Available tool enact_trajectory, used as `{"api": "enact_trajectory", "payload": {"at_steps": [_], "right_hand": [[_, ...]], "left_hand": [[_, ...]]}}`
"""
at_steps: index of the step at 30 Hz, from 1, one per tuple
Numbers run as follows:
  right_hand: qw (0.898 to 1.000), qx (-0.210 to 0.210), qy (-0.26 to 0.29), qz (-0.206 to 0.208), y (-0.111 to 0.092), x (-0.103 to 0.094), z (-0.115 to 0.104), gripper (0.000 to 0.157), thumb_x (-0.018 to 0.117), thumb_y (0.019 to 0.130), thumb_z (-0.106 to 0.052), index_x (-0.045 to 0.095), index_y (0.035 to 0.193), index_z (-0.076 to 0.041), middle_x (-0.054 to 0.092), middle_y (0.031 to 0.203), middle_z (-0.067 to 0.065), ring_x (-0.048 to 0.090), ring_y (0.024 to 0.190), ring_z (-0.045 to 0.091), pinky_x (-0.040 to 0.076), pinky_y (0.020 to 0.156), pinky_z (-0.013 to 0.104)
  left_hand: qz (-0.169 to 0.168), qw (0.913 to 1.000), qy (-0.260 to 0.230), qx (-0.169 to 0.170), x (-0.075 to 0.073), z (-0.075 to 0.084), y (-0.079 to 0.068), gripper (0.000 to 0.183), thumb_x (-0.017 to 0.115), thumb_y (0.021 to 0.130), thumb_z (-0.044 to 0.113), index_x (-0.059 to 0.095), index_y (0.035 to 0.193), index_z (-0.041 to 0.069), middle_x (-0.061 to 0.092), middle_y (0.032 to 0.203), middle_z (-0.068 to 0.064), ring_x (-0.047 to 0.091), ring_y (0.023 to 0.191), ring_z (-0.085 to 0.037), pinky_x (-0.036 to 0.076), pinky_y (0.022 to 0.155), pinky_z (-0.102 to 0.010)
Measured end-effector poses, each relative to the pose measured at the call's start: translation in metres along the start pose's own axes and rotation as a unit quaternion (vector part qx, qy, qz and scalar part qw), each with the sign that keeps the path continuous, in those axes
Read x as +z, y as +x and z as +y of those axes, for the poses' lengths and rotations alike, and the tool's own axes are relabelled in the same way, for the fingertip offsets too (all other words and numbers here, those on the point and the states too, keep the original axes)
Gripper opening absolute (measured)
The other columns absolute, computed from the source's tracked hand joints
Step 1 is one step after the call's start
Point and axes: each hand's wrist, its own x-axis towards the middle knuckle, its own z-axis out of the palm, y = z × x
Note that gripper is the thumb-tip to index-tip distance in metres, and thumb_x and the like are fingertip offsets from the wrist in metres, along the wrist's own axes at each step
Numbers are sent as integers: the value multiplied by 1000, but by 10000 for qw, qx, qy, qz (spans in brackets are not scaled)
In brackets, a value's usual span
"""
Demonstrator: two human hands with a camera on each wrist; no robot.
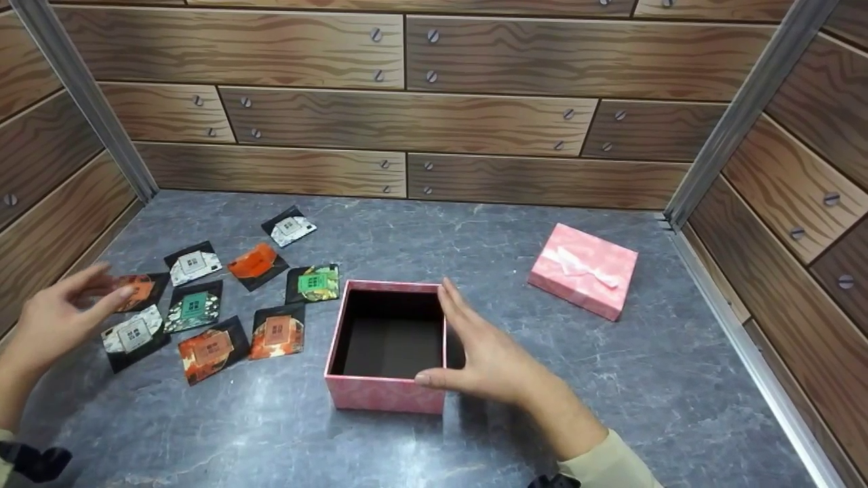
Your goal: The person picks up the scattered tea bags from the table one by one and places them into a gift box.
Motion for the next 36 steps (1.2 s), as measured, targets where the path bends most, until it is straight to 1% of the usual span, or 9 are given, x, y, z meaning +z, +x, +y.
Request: {"api": "enact_trajectory", "payload": {"at_steps": [5, 10, 13, 16, 18, 22, 26, 31, 36], "right_hand": [[10000, 9, 4, -15, 1, 1, -1, 116, 81, 87, -56, 9, 172, -23, 5, 178, 0, 26, 156, 38, 30, 119, 65], [10000, 53, 7, -47, 1, 1, -1, 116, 81, 87, -55, 8, 172, -25, 4, 178, -2, 26, 156, 39, 30, 118, 67], [10000, 68, 10, -47, 0, 2, -1, 116, 82, 87, -52, 8, 172, -26, 4, 178, -3, 26, 156, 39, 30, 118, 66], [9999, 88, 39, -52, 0, 2, 0, 116, 83, 87, -50, 8, 172, -26, 4, 178, -3, 26, 156, 39, 30, 118, 66], [9999, 102, 43, -56, 0, 2, 0, 116, 83, 87, -49, 8, 172, -26, 4, 178, -3, 27, 156, 39, 31, 118, 66], [9999, 138, 33, -59, 0, 1, 0, 117, 83, 87, -49, 7, 172, -26, 4, 178, -3, 28, 155, 40, 31, 118, 66], [9999, 122, 34, -46, 0, 1, -1, 117, 83, 87, -49, 9, 172, -22, 5, 178, -2, 28, 155, 40, 31, 118, 66], [9999, 78, 82, 10, -1, 1, -1, 116, 84, 86, -48, 13, 172, -16, 6, 178, -2, 27, 156, 38, 31, 118, 65], [9998, 102, 137, 30, -1, 2, -1, 116, 85, 86, -46, 13, 172, -15, 7, 179, 0, 26, 156, 37, 30, 119, 65]], "left_hand": [[-579, 9975, -112, -393, -4, -23, -9, 75, 74, 101, 41, 49, 153, -8, 66, 130, -34, 66, 113, -50, 49, 74, -12], [-1227, 9892, -219, -766, -6, -41, -15, 78, 74, 101, 43, 47, 156, -4, 57, 145, -34, 59, 127, -52, 50, 87, -22], [-1562, 9821, -303, -1004, -6, -50, -19, 81, 76, 99, 42, 43, 158, -3, 45, 154, -36, 53, 133, -56, 52, 102, -42], [-1810, 9766, -431, -1076, -5, -57, -21, 85, 80, 96, 37, 40, 160, -2, 37, 158, -39, 45, 137, -58, 40, 111, -65], [-1949, 9751, -448, -963, -6, -60, -22, 87, 84, 93, 32, 40, 160, -2, 33, 160, -39, 38, 141, -61, 32, 113, -72], [-2000, 9775, -291, -595, -4, -60, -21, 88, 89, 87, 27, 46, 156, -4, 34, 160, -38, 27, 146, -62, 24, 114, -75], [-1952, 9799, -189, -370, -2, -60, -22, 89, 93, 82, 27, 49, 153, -4, 36, 159, -36, 27, 145, -63, 22, 114, -77], [-1919, 9808, -86, -343, -1, -60, -23, 94, 94, 81, 28, 46, 156, -3, 34, 159, -36, 26, 145, -64, 22, 113, -78], [-1951, 9800, 87, -385, 0, -61, -23, 99, 93, 81, 32, 42, 160, 0, 33, 158, -39, 27, 143, -66, 22, 111, -80]]}}
